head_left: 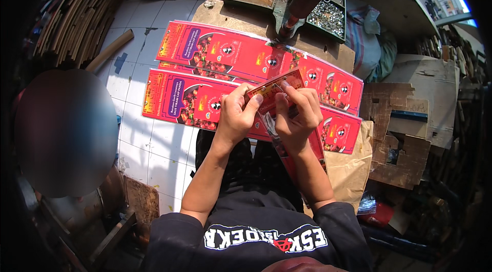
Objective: The person folds small printed cards and staples them to the top of plastic packaging strips.
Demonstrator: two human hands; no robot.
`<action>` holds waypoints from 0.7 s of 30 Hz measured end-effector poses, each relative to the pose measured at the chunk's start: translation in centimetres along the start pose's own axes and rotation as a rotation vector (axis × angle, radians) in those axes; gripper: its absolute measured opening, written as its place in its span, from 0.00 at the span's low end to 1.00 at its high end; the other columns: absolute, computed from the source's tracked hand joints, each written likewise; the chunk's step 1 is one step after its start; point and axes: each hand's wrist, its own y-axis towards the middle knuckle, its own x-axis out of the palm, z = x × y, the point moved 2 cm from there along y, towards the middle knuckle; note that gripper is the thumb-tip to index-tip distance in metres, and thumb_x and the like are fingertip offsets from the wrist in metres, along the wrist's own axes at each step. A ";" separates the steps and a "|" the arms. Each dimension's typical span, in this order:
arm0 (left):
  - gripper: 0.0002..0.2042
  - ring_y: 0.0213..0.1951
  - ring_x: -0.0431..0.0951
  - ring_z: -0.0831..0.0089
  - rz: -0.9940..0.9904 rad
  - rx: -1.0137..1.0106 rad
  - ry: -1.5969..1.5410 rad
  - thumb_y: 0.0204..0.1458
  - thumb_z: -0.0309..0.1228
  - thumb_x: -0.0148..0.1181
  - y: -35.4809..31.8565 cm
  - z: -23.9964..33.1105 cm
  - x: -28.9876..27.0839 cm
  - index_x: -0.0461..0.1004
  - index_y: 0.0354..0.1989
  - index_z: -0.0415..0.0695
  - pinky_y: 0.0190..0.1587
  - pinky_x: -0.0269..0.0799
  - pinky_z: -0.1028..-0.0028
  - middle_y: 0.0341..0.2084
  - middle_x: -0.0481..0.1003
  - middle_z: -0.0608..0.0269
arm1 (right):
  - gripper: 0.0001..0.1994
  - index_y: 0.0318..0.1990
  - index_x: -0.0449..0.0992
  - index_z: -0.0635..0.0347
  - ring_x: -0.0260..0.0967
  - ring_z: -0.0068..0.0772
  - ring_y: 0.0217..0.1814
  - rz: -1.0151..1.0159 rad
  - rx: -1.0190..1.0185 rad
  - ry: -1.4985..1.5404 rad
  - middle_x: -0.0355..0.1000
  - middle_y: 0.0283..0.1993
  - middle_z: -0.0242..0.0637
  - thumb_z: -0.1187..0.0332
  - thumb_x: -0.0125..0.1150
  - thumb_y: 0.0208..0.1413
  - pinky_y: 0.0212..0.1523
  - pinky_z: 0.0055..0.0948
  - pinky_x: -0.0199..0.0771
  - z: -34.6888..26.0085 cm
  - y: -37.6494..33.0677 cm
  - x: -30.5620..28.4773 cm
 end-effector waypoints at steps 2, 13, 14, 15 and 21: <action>0.04 0.22 0.65 0.87 0.001 -0.026 -0.081 0.58 0.26 0.55 -0.1 0.2 0.0 0.71 0.34 0.38 0.25 0.62 0.81 0.19 0.72 0.69 | 0.15 0.41 0.80 0.61 0.71 0.39 0.36 0.048 0.021 -0.097 0.74 0.27 0.36 0.81 0.66 0.42 0.43 0.37 0.68 0.0 -0.1 -0.1; 0.08 0.50 0.76 0.68 0.397 0.326 -0.197 0.60 0.22 0.54 0.3 1.0 -1.1 0.67 0.45 0.36 0.56 0.73 0.71 0.45 0.74 0.53 | 0.15 0.44 0.79 0.65 0.78 0.33 0.38 0.098 0.373 0.179 0.78 0.40 0.47 0.81 0.64 0.46 0.52 0.32 0.72 2.1 -0.7 0.0; 0.08 0.51 0.75 0.67 0.412 0.406 -0.022 0.59 0.21 0.55 0.3 1.8 -1.1 0.68 0.46 0.36 0.56 0.73 0.71 0.45 0.74 0.53 | 0.15 0.44 0.79 0.66 0.78 0.31 0.37 0.101 0.381 0.187 0.77 0.41 0.48 0.82 0.64 0.46 0.50 0.30 0.73 2.0 -0.6 0.0; 0.09 0.51 0.75 0.64 0.423 0.452 0.097 0.55 0.20 0.59 0.2 2.7 -0.8 0.73 0.44 0.36 0.55 0.72 0.70 0.45 0.74 0.53 | 0.16 0.44 0.79 0.66 0.78 0.30 0.35 0.104 0.388 0.196 0.77 0.42 0.49 0.82 0.64 0.45 0.48 0.28 0.74 2.1 -0.5 0.0; 0.08 0.40 0.75 0.59 0.206 0.584 0.894 0.45 0.23 0.65 0.5 4.3 0.1 0.78 0.36 0.40 0.43 0.69 0.65 0.39 0.75 0.57 | 0.16 0.44 0.79 0.65 0.78 0.32 0.36 0.095 0.394 0.176 0.77 0.42 0.49 0.82 0.65 0.45 0.48 0.29 0.73 2.5 -0.9 0.1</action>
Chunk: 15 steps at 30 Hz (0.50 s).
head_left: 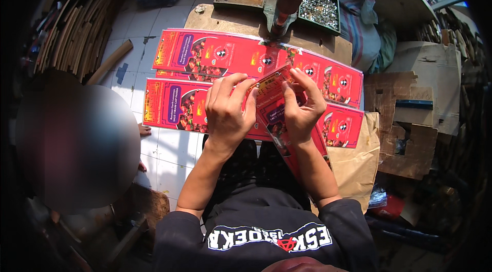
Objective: The person folds small printed cards and staples them to the top of plastic packaging strips.
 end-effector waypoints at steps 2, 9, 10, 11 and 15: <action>0.09 0.36 0.75 0.61 -0.008 0.076 0.094 0.44 0.23 0.66 0.3 0.4 0.3 0.78 0.36 0.41 0.38 0.69 0.65 0.35 0.76 0.59 | 0.16 0.44 0.79 0.65 0.78 0.36 0.39 -0.005 -0.011 0.006 0.77 0.40 0.49 0.82 0.65 0.45 0.50 0.32 0.73 -0.1 0.2 0.0; 0.06 0.35 0.74 0.62 -0.137 0.169 0.206 0.45 0.24 0.65 1.2 1.2 0.5 0.75 0.32 0.40 0.37 0.68 0.65 0.33 0.75 0.59 | 0.15 0.42 0.80 0.63 0.76 0.46 0.47 -0.005 -0.023 -0.033 0.78 0.33 0.44 0.79 0.66 0.44 0.54 0.39 0.69 -0.7 0.5 -0.3; 0.06 0.36 0.74 0.61 -0.168 0.183 0.209 0.46 0.24 0.63 1.6 1.3 0.4 0.73 0.31 0.39 0.38 0.68 0.65 0.33 0.73 0.58 | 0.14 0.42 0.80 0.63 0.76 0.46 0.47 0.002 -0.012 -0.026 0.77 0.32 0.44 0.80 0.67 0.43 0.53 0.39 0.70 -0.7 0.6 -0.3; 0.06 0.36 0.73 0.60 -0.201 0.183 0.230 0.46 0.24 0.62 1.9 1.4 0.4 0.73 0.32 0.39 0.38 0.68 0.64 0.34 0.73 0.57 | 0.14 0.41 0.80 0.62 0.76 0.47 0.47 0.006 -0.013 -0.031 0.77 0.31 0.43 0.79 0.67 0.43 0.53 0.40 0.69 -0.7 0.6 -0.2; 0.07 0.39 0.71 0.58 -0.357 0.184 0.279 0.48 0.24 0.59 2.9 1.7 0.5 0.71 0.34 0.37 0.42 0.67 0.62 0.35 0.70 0.53 | 0.14 0.41 0.80 0.60 0.75 0.46 0.48 0.002 -0.031 -0.056 0.77 0.33 0.42 0.78 0.67 0.43 0.54 0.41 0.68 -0.9 0.7 -0.3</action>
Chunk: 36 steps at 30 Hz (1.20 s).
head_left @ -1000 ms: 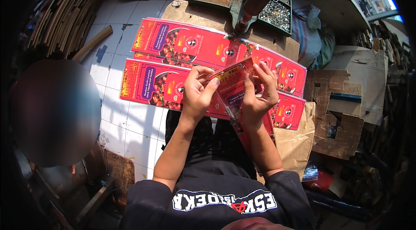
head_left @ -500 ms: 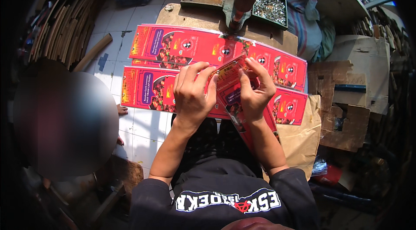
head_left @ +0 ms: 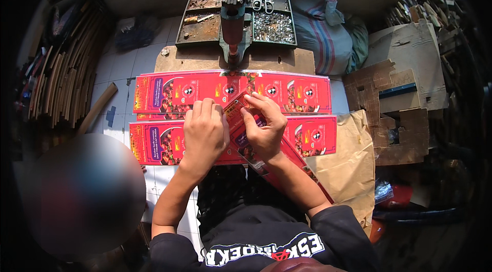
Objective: The person folds small printed cards and staples them to the top of plastic packaging strips.
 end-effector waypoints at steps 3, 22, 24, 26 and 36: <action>0.07 0.39 0.70 0.55 -0.062 0.024 0.011 0.48 0.24 0.56 0.7 -0.3 0.2 0.69 0.34 0.36 0.43 0.66 0.61 0.35 0.69 0.50 | 0.14 0.41 0.80 0.60 0.75 0.46 0.48 0.000 -0.005 -0.001 0.78 0.33 0.42 0.77 0.67 0.43 0.54 0.41 0.68 -0.1 0.2 -0.2; 0.07 0.34 0.71 0.56 -0.130 0.215 -0.080 0.46 0.26 0.57 1.1 -2.5 1.2 0.68 0.30 0.36 0.38 0.68 0.63 0.28 0.68 0.51 | 0.13 0.41 0.81 0.61 0.75 0.46 0.47 -0.007 0.003 0.009 0.77 0.33 0.42 0.77 0.67 0.44 0.53 0.40 0.68 -0.1 0.1 -0.2; 0.06 0.33 0.71 0.56 -0.129 0.243 -0.088 0.46 0.24 0.56 1.0 -2.9 1.4 0.67 0.30 0.36 0.37 0.68 0.62 0.28 0.67 0.51 | 0.13 0.41 0.80 0.61 0.75 0.46 0.47 -0.005 0.005 0.018 0.77 0.34 0.43 0.77 0.66 0.44 0.53 0.41 0.68 -0.1 0.1 -0.1; 0.06 0.33 0.71 0.55 -0.113 0.229 -0.119 0.47 0.23 0.56 1.0 -3.0 1.2 0.66 0.31 0.36 0.37 0.68 0.61 0.28 0.67 0.51 | 0.13 0.41 0.80 0.62 0.75 0.46 0.47 0.001 0.019 0.027 0.77 0.34 0.44 0.78 0.66 0.44 0.53 0.41 0.68 -0.1 0.0 -0.1; 0.04 0.30 0.77 0.67 0.064 -0.104 -0.562 0.52 0.18 0.56 -0.4 -4.7 0.1 0.68 0.35 0.35 0.35 0.72 0.71 0.28 0.73 0.54 | 0.13 0.41 0.80 0.63 0.75 0.48 0.47 0.014 0.021 0.042 0.77 0.37 0.46 0.78 0.66 0.44 0.52 0.40 0.69 -0.1 -0.1 -0.1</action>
